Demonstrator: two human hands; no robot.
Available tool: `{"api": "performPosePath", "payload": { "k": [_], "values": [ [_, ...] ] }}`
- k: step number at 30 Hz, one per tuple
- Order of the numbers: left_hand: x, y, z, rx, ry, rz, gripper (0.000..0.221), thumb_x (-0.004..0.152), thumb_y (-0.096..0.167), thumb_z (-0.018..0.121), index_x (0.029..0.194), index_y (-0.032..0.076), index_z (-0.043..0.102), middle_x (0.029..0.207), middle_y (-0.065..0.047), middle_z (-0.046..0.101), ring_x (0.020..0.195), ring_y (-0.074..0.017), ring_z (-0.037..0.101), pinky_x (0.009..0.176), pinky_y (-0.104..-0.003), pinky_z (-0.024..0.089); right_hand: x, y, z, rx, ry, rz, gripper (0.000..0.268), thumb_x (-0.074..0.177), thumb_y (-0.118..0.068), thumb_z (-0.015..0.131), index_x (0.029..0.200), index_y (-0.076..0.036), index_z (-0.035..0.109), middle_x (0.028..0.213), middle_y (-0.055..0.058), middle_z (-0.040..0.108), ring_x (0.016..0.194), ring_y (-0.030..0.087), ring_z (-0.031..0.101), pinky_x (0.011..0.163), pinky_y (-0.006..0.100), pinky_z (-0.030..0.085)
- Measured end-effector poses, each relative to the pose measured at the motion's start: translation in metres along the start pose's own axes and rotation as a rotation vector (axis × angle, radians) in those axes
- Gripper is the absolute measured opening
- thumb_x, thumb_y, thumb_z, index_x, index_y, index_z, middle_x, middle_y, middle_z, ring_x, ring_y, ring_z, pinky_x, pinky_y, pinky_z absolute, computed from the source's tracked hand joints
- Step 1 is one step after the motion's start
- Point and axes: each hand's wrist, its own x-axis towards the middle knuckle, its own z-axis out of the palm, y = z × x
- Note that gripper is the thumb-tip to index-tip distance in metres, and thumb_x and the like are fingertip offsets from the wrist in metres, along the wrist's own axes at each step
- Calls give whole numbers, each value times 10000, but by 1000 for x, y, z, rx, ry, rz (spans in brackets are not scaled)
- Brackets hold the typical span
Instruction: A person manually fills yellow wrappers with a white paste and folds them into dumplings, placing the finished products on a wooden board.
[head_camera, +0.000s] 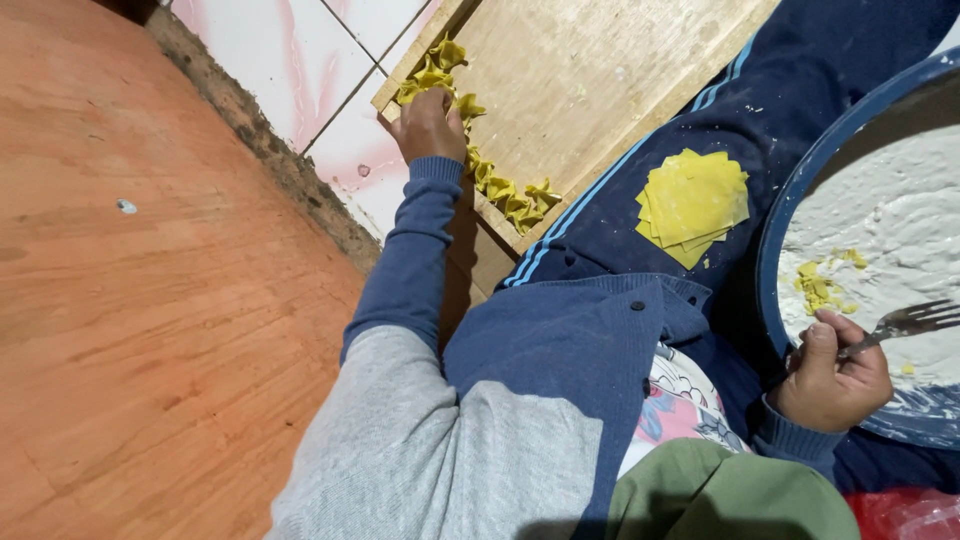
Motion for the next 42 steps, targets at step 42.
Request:
{"api": "performPosePath", "payload": {
  "k": [42],
  "values": [
    [-95, 218, -118, -861, -527, 1041, 154, 830, 79, 755, 923, 48, 636, 941, -101, 615, 818, -291, 606, 757, -367, 507, -22, -23, -26, 124, 113, 167, 115, 1074, 42, 593, 1159, 11, 662, 805, 8, 555, 613, 52, 440, 582, 170, 365]
  ]
}}
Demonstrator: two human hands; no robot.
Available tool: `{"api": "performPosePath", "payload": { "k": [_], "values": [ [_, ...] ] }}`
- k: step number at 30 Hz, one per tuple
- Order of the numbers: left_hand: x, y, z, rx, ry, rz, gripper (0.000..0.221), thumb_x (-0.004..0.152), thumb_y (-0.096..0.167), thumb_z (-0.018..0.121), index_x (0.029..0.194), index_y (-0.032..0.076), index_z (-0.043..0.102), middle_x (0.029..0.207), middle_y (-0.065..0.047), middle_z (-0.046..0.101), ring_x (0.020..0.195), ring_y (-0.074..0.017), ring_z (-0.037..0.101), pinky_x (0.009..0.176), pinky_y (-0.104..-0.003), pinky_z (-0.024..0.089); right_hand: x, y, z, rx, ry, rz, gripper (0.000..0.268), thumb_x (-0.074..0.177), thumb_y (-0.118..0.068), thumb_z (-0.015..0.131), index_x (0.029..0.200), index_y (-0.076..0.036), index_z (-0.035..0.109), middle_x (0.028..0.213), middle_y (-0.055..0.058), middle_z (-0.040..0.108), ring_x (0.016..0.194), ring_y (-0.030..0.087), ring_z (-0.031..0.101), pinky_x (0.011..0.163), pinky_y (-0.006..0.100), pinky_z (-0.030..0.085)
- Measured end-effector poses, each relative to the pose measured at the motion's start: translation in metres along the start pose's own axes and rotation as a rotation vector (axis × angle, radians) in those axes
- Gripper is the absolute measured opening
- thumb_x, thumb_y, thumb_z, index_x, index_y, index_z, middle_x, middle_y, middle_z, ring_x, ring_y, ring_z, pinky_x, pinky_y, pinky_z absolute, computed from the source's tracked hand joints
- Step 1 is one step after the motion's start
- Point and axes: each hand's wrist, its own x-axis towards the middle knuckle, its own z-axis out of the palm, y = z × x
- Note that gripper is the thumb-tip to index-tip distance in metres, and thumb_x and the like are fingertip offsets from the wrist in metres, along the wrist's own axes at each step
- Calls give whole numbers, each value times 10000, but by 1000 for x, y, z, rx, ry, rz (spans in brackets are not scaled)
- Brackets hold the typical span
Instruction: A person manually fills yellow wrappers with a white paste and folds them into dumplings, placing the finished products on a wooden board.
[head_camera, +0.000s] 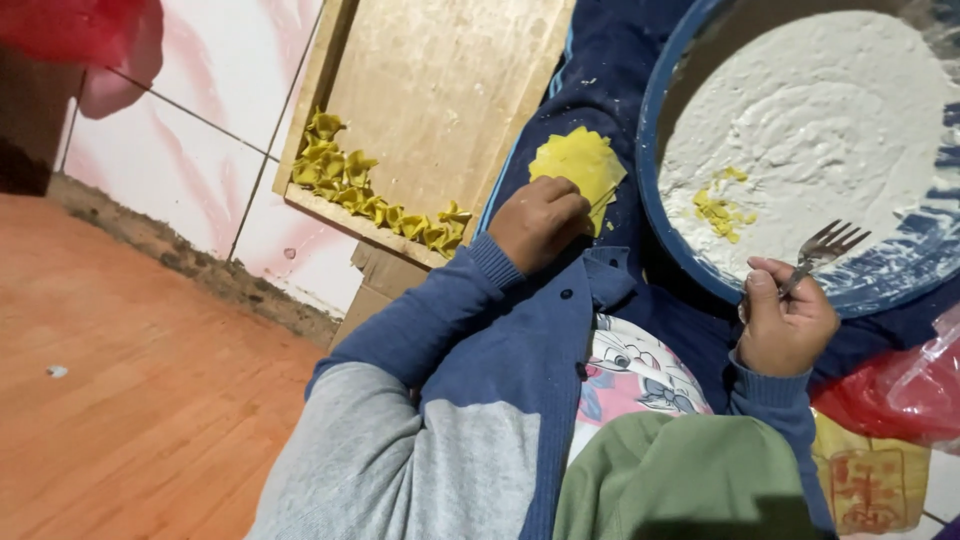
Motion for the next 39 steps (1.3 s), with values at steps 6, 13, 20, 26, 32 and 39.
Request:
{"api": "performPosePath", "payload": {
  "k": [6, 13, 20, 26, 32, 39],
  "values": [
    [10, 6, -1, 8, -42, -15, 153, 823, 93, 756, 916, 40, 645, 951, -114, 601, 846, -304, 601, 783, -372, 508, -5, 3, -17, 42, 100, 46, 134, 1055, 17, 602, 1158, -26, 677, 819, -6, 584, 617, 32, 450, 581, 151, 370],
    [11, 0, -4, -32, -184, -32, 134, 846, 71, 720, 950, 44, 640, 1058, -129, 604, 934, -309, 609, 853, -364, 510, -12, 0, -35, 39, 212, 65, 132, 1079, -24, 609, 1192, -14, 676, 824, 0, 577, 611, 36, 448, 570, 156, 389],
    [6, -6, -1, 128, -191, -94, 101, 888, 94, 680, 977, 53, 655, 1047, -110, 619, 915, -293, 617, 816, -347, 522, -17, 6, -43, 111, 269, 108, 123, 1067, -51, 633, 1182, -41, 672, 833, -3, 581, 591, 29, 436, 539, 148, 375],
    [7, -10, 0, 119, -185, -97, 93, 862, 51, 707, 953, 41, 689, 1031, -104, 645, 896, -280, 635, 806, -332, 536, -16, 14, -38, 134, 241, 114, 140, 1042, -25, 626, 1170, -36, 679, 847, 12, 600, 597, 28, 440, 539, 146, 380],
    [12, -10, -4, 41, -156, -160, 135, 818, -5, 733, 935, 42, 682, 989, -100, 650, 851, -271, 654, 771, -323, 555, -15, 16, -31, 125, 206, 134, 160, 1034, 18, 630, 1186, -5, 674, 877, 38, 623, 596, 30, 453, 534, 140, 375],
    [26, -19, -7, -207, 54, -232, 45, 888, -20, 653, 875, -1, 614, 1018, -155, 683, 880, -245, 661, 809, -316, 561, -15, 13, -24, 63, 149, 109, 153, 1044, 42, 622, 1187, 17, 670, 887, 59, 635, 607, 47, 462, 539, 155, 383]
  ]
}}
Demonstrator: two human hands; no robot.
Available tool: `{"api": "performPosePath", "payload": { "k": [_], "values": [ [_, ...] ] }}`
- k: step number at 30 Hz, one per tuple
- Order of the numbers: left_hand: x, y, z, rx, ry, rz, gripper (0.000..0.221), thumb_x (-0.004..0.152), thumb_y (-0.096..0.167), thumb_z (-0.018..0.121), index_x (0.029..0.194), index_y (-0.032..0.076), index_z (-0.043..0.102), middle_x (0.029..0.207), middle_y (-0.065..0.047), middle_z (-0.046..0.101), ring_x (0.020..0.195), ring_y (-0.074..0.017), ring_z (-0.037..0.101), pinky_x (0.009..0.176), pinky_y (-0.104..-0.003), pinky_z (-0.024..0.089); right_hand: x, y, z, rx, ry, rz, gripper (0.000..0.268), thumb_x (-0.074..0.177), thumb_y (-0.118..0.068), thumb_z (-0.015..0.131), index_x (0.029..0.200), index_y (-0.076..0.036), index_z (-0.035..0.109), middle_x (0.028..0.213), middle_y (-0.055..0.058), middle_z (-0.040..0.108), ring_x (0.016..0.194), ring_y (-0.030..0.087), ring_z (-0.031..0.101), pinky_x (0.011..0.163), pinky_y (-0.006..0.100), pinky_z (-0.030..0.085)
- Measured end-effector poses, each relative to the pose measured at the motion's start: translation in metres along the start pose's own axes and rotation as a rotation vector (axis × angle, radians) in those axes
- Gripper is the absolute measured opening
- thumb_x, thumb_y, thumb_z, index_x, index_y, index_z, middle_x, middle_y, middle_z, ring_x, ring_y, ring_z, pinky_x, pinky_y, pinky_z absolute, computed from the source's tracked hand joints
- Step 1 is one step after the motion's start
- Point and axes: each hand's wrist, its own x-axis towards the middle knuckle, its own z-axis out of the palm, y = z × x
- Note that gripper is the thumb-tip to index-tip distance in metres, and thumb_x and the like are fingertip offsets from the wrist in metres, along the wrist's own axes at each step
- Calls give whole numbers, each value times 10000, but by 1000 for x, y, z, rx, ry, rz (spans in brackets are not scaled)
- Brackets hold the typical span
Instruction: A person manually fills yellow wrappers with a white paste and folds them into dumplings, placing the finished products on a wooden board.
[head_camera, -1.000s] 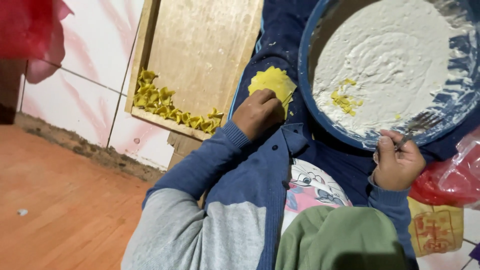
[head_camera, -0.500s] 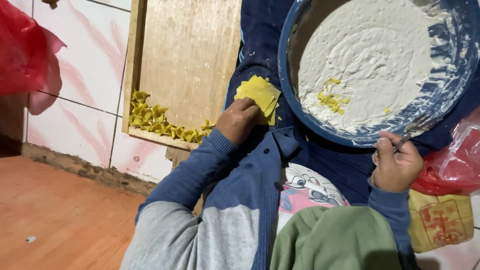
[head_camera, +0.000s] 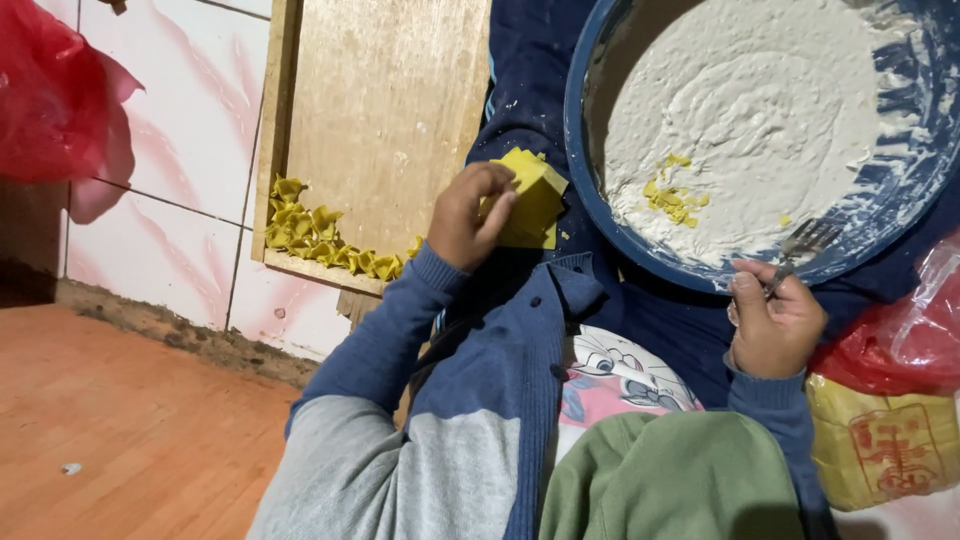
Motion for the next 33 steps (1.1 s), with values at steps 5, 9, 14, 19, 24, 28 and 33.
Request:
{"api": "performPosePath", "payload": {
  "k": [5, 9, 14, 19, 24, 28, 33],
  "values": [
    [4, -29, 4, -671, 82, -333, 41, 960, 51, 575, 951, 32, 610, 1273, -171, 677, 1016, -226, 660, 935, -332, 553, -1, -2, 5, 16, -27, 15, 149, 1034, 21, 637, 1178, 9, 673, 878, 53, 627, 607, 45, 453, 539, 152, 389],
    [11, -37, 7, -1390, 215, -590, 150, 985, 135, 563, 1017, 9, 639, 995, -112, 627, 907, -198, 614, 839, -306, 532, -1, -5, 7, -20, -73, 15, 146, 1030, 26, 639, 1171, 10, 675, 877, 46, 624, 613, 53, 472, 544, 156, 382],
    [3, -50, 27, -1828, 279, -754, 259, 991, 159, 657, 1138, -55, 655, 1161, -210, 692, 982, -280, 715, 891, -349, 612, -1, -13, 9, -104, -125, 25, 257, 1000, 46, 628, 1254, 41, 668, 864, 47, 624, 636, 62, 476, 575, 166, 380],
    [-3, -49, 36, -1770, 150, -734, 388, 988, -59, 533, 1363, -139, 476, 1288, -283, 623, 1103, -340, 688, 1008, -364, 575, 3, -23, 4, -167, -141, 25, 328, 1012, 11, 640, 1339, 40, 641, 845, 26, 588, 613, 52, 425, 550, 171, 341],
    [-4, -46, 49, -1764, 149, -769, 254, 1028, 41, 553, 1222, -123, 544, 1177, -250, 673, 990, -302, 723, 903, -343, 618, 13, -28, -9, -425, -174, -219, 312, 1048, 140, 543, 1348, 190, 611, 1073, 225, 684, 733, 217, 558, 669, 306, 466],
    [1, -43, 52, -1703, 48, -725, 503, 1049, 116, 535, 1516, -27, 416, 1417, -255, 561, 1143, -341, 678, 918, -400, 626, 28, -41, -8, -645, -250, -432, 272, 983, 186, 666, 1250, 195, 720, 987, 233, 677, 693, 255, 547, 623, 333, 446],
    [2, -37, 50, -1563, 61, -725, 496, 1070, 168, 468, 1522, -26, 405, 1410, -244, 567, 1130, -303, 677, 939, -380, 605, 42, -27, -8, -1095, -252, -616, 305, 920, 32, 780, 1211, -43, 835, 950, 101, 678, 727, 279, 627, 649, 362, 514]
  ]
}}
